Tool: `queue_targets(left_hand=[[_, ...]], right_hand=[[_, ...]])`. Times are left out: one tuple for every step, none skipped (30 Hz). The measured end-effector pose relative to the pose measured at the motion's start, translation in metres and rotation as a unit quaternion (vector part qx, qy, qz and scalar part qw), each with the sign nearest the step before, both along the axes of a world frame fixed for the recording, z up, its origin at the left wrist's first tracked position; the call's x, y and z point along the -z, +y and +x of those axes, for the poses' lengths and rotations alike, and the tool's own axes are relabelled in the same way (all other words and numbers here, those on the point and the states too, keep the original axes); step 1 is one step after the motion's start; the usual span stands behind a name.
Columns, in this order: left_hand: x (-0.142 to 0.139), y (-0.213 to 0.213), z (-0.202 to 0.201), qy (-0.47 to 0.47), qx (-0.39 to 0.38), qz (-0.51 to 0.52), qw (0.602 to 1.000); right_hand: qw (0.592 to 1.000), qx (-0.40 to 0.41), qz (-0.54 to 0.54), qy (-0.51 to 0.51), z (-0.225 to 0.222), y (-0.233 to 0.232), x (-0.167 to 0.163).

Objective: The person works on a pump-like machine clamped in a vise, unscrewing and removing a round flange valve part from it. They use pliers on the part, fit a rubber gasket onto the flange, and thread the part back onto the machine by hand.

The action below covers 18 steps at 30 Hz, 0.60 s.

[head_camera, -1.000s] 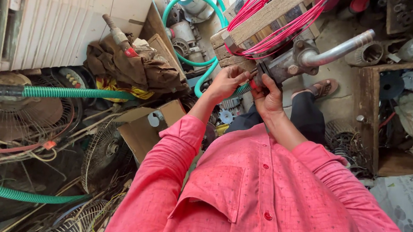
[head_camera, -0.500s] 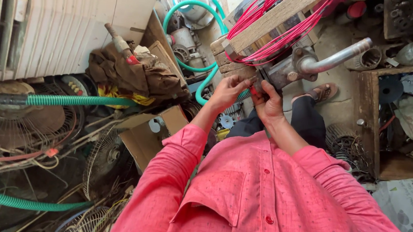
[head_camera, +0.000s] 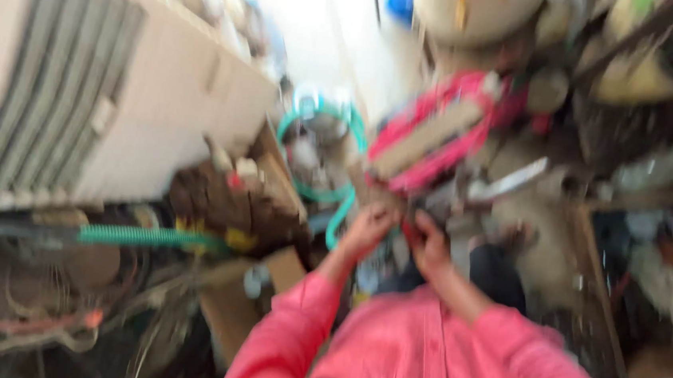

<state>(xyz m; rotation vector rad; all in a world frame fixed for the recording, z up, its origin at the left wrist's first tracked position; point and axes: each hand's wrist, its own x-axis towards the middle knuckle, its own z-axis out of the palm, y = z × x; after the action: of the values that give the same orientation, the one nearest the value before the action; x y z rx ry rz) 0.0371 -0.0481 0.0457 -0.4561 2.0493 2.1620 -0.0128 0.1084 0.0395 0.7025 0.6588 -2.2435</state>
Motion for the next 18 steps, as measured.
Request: queue_targets(left_hand=[[0.0,0.002,-0.004,-0.059,-0.042,0.069,0.995],[0.0,0.004,-0.007,-0.074,-0.046,0.069,0.994],[0.0,0.005,-0.012,-0.09,-0.053,0.07,0.992],[-0.001,0.007,-0.016,-0.093,-0.056,0.053,0.993],[-0.003,0.008,-0.019,-0.098,-0.059,0.038,0.993],[-0.003,0.008,-0.022,-0.102,-0.063,0.022,0.992],[-0.005,0.008,-0.023,-0.102,-0.054,0.015,0.993],[-0.009,0.008,-0.022,-0.105,-0.045,0.009,0.993],[-0.013,0.007,-0.023,-0.106,-0.035,0.003,0.994],[-0.019,0.007,-0.022,-0.084,-0.036,0.007,0.996],[-0.024,0.006,-0.023,-0.06,-0.037,0.009,0.997],[-0.028,0.004,-0.026,-0.091,-0.056,0.019,0.994],[-0.032,0.005,-0.023,-0.13,-0.076,0.034,0.988],[-0.033,0.007,-0.02,-0.175,-0.094,0.051,0.979],[-0.033,0.005,-0.019,-0.17,-0.091,0.003,0.981],[-0.03,0.007,-0.018,-0.171,-0.085,-0.044,0.981],[-0.025,0.003,-0.014,-0.008,-0.014,-0.238,0.971],[-0.02,0.001,-0.011,-0.029,-0.026,-0.222,0.974]], right_hand=[[1.0,-0.012,0.006,0.016,-0.002,0.0,-0.004],[0.999,-0.02,0.002,0.034,-0.004,0.0,-0.007],[0.998,-0.031,-0.002,0.051,-0.005,0.001,-0.01],[0.998,-0.035,-0.008,0.053,-0.006,0.001,-0.013],[0.998,-0.038,-0.012,0.053,-0.007,0.002,-0.017],[0.998,-0.043,-0.017,0.053,-0.008,0.001,-0.02],[0.998,-0.055,0.024,0.036,-0.009,0.001,-0.024],[0.995,-0.067,0.067,0.017,-0.01,0.002,-0.028],[0.994,-0.082,0.068,0.039,-0.01,0.002,-0.033],[0.991,-0.096,0.068,0.065,-0.013,0.001,-0.037],[0.989,-0.11,0.083,0.05,-0.015,0.001,-0.041],[0.987,-0.125,0.099,0.032,-0.018,0.001,-0.044],[0.983,-0.143,0.107,0.048,-0.022,0.003,-0.045],[0.978,-0.16,0.117,0.057,-0.024,0.007,-0.044],[0.974,-0.178,0.128,0.06,-0.021,0.012,-0.042],[0.962,-0.221,0.148,0.058,-0.019,0.019,-0.037],[0.948,-0.266,0.166,0.048,-0.016,0.026,-0.029],[0.927,-0.294,0.218,0.081,-0.01,0.039,-0.022]])
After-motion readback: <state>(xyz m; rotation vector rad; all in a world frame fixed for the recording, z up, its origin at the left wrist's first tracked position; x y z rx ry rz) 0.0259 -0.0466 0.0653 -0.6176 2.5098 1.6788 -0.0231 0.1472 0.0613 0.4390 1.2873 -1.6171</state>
